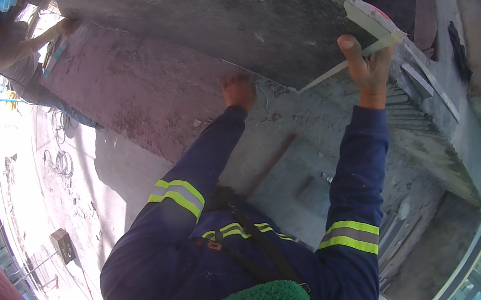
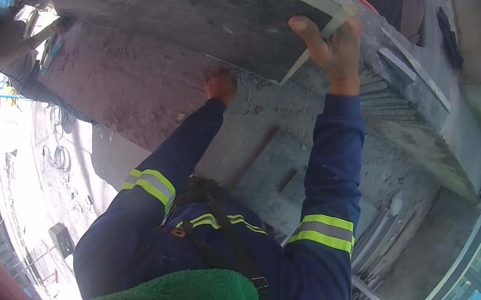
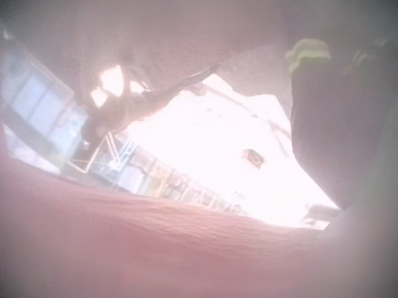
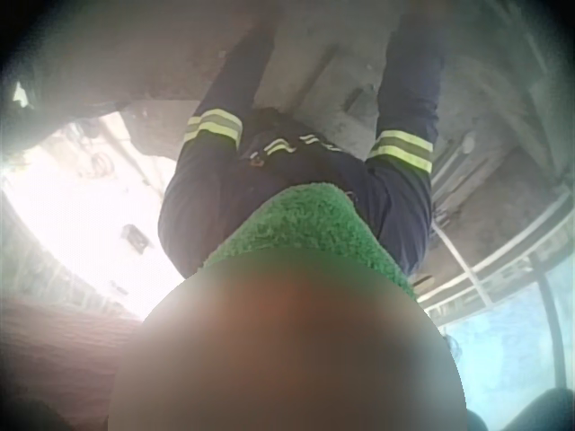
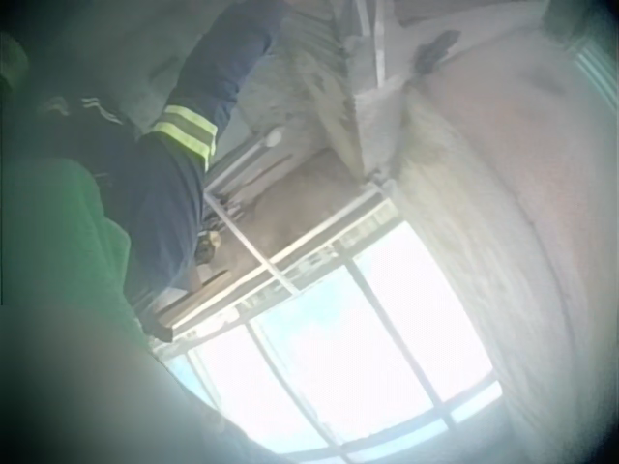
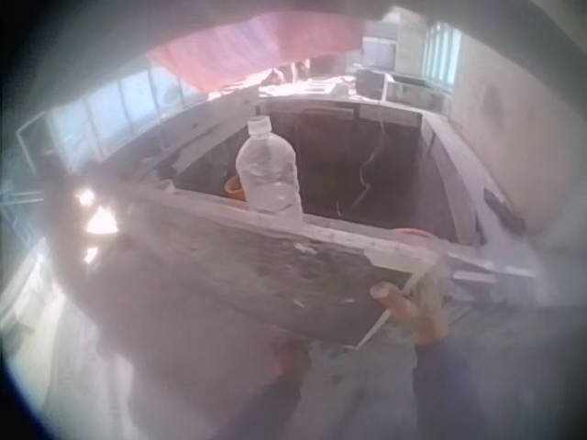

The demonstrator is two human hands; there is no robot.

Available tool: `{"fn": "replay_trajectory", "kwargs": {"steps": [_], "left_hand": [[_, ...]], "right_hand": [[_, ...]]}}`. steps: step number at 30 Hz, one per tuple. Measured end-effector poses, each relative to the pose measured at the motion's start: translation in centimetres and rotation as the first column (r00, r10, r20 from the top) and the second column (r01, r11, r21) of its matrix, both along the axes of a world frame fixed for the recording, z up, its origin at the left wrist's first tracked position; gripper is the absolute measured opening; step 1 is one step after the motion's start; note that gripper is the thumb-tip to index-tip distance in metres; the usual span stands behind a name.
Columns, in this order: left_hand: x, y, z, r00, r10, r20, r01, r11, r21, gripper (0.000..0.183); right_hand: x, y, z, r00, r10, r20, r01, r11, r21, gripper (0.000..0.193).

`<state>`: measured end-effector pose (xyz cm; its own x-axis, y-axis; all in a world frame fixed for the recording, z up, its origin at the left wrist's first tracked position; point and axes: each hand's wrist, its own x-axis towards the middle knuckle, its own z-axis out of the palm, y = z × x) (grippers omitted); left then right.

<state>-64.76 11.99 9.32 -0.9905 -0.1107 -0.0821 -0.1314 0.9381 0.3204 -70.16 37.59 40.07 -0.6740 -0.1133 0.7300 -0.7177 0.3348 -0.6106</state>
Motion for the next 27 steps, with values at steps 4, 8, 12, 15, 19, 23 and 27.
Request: {"fn": "replay_trajectory", "kwargs": {"steps": [4, 8, 12, 15, 19, 23, 27], "left_hand": [[-0.1, -0.3, -0.1, 0.999, 0.044, -0.013, -0.041, 0.988, 0.151, 0.038], [-0.5, -0.8, 0.1, 0.999, 0.048, 0.022, -0.052, 0.976, 0.211, 0.041], [-0.5, -0.7, -0.2, 0.996, 0.083, 0.041, -0.090, 0.971, 0.222, 0.041], [-0.2, 0.1, 0.0, 0.994, 0.101, 0.038, -0.106, 0.975, 0.193, 0.041], [0.2, 0.3, 0.2, 0.997, 0.044, -0.058, -0.034, 0.987, 0.156, 0.042], [0.2, -0.4, 0.1, 0.994, -0.034, -0.105, 0.049, 0.989, 0.140, 0.040], [-0.5, -1.3, 0.6, 0.996, -0.084, -0.042, 0.092, 0.967, 0.238, 0.037]], "right_hand": [[0.1, 0.4, -0.1, 0.997, 0.034, 0.076, -0.035, 0.999, 0.016, 0.065], [0.0, 0.1, 0.1, 0.999, 0.033, 0.032, -0.033, 0.999, 0.001, 0.064], [0.1, -0.4, 0.3, 1.000, 0.017, 0.001, -0.017, 0.999, -0.052, 0.055], [0.3, -0.4, 0.4, 1.000, 0.015, 0.013, -0.015, 0.999, -0.037, 0.055], [0.3, -0.3, 0.3, 1.000, 0.012, 0.011, -0.012, 0.999, -0.037, 0.055], [0.2, -0.2, 0.2, 1.000, 0.014, 0.018, -0.014, 0.999, -0.032, 0.057], [0.3, -0.4, 0.1, 0.999, 0.022, 0.028, -0.020, 0.998, -0.063, 0.059]]}}
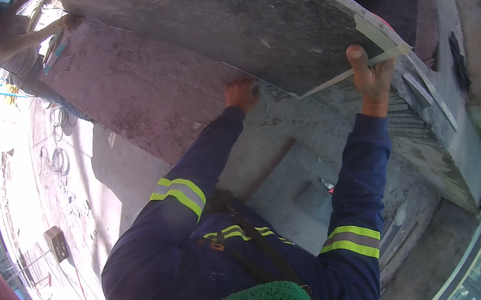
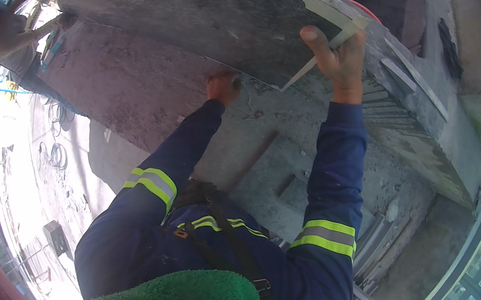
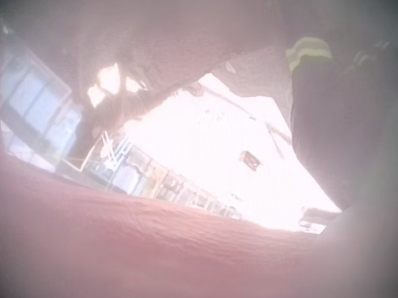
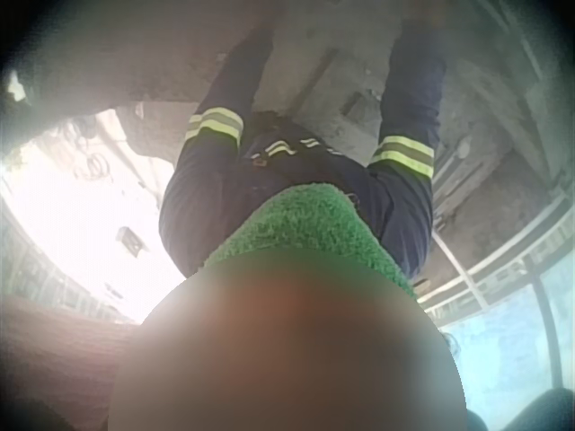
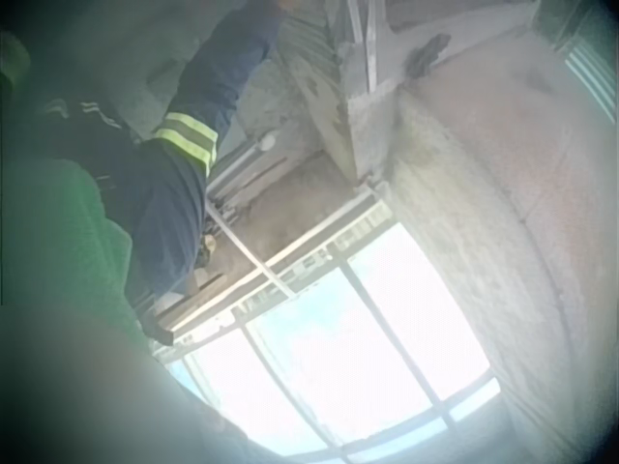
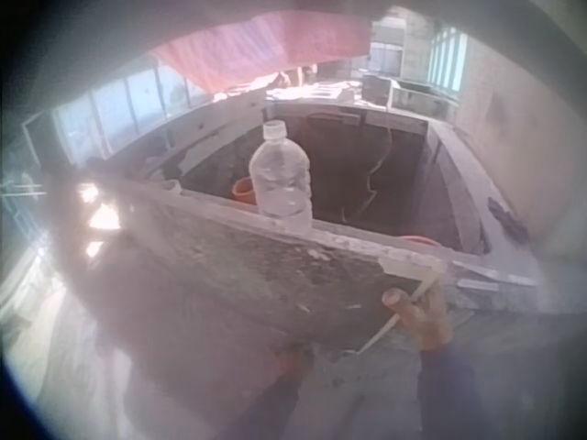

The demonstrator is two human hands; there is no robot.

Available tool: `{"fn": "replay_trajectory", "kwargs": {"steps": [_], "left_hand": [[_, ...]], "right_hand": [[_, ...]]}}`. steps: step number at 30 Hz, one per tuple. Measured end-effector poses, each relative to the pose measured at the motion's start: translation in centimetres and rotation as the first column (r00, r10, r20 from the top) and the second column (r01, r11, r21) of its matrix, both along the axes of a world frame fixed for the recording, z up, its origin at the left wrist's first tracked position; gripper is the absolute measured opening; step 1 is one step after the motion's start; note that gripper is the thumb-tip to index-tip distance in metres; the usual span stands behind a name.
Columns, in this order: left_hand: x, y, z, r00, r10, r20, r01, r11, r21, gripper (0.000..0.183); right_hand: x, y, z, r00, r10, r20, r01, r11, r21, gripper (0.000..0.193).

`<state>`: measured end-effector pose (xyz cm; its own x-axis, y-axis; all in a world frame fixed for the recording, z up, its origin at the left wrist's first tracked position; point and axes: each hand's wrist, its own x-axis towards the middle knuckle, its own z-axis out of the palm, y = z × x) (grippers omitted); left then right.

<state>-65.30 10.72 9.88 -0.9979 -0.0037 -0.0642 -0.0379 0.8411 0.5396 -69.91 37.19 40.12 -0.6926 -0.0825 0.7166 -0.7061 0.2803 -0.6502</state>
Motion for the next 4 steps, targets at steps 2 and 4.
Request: {"fn": "replay_trajectory", "kwargs": {"steps": [2, 4], "left_hand": [[-0.25, -0.32, 0.49, 0.999, -0.048, -0.007, 0.047, 0.996, -0.080, 0.037], [-0.50, -0.65, 1.11, 0.998, -0.064, 0.002, 0.063, 0.991, -0.120, 0.037]], "right_hand": [[-0.02, -0.11, -0.07, 1.000, 0.004, 0.013, -0.004, 1.000, -0.016, 0.060], [-0.04, -0.24, -0.13, 1.000, 0.012, 0.018, -0.012, 0.999, -0.037, 0.061]]}}
